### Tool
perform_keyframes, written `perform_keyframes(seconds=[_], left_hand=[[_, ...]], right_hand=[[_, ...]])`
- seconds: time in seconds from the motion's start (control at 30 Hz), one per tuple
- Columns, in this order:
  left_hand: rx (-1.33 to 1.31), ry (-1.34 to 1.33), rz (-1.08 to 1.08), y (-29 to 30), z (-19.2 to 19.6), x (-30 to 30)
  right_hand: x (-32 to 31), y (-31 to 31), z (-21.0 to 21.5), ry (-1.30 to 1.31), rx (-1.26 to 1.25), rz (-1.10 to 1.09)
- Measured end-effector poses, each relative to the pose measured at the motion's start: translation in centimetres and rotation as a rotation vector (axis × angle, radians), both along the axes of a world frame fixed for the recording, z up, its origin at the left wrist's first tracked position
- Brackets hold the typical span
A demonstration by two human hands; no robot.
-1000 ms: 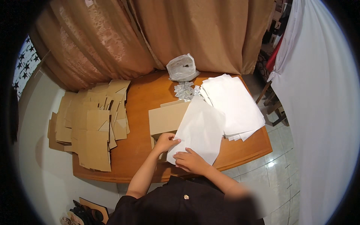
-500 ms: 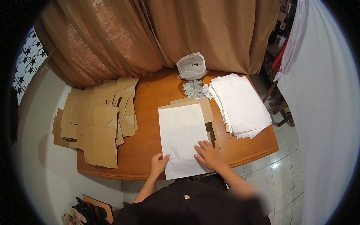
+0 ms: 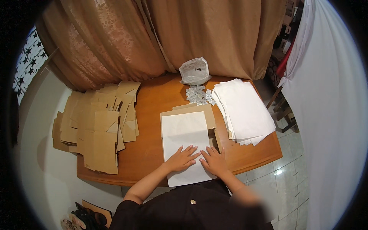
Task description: The recorder assembles cardboard shoe boxes and places them on a shelf.
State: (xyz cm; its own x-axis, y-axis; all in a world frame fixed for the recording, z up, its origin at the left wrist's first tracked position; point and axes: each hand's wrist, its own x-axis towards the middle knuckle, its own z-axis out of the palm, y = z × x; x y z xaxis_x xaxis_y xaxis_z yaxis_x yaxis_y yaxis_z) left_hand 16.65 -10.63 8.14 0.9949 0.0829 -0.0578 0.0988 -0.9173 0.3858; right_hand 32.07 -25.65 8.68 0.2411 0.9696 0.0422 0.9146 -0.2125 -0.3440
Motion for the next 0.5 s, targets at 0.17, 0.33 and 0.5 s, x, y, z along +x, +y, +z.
perform_keyframes(seconds=[0.17, 0.33, 0.5], left_hand=[[-0.331, 0.164, -0.013, 2.0, -2.5, 3.1], [-0.414, 0.223, -0.097, 4.2, -5.6, 5.5], [-0.595, 0.250, -0.049, 4.7, -7.3, 5.6]], right_hand=[[1.2, 0.5, -0.1, 0.031, 0.052, -0.063], [3.5, 2.3, 0.6, 0.155, 0.274, -0.111], [9.3, 7.3, 0.7, 0.165, 0.337, -0.195]])
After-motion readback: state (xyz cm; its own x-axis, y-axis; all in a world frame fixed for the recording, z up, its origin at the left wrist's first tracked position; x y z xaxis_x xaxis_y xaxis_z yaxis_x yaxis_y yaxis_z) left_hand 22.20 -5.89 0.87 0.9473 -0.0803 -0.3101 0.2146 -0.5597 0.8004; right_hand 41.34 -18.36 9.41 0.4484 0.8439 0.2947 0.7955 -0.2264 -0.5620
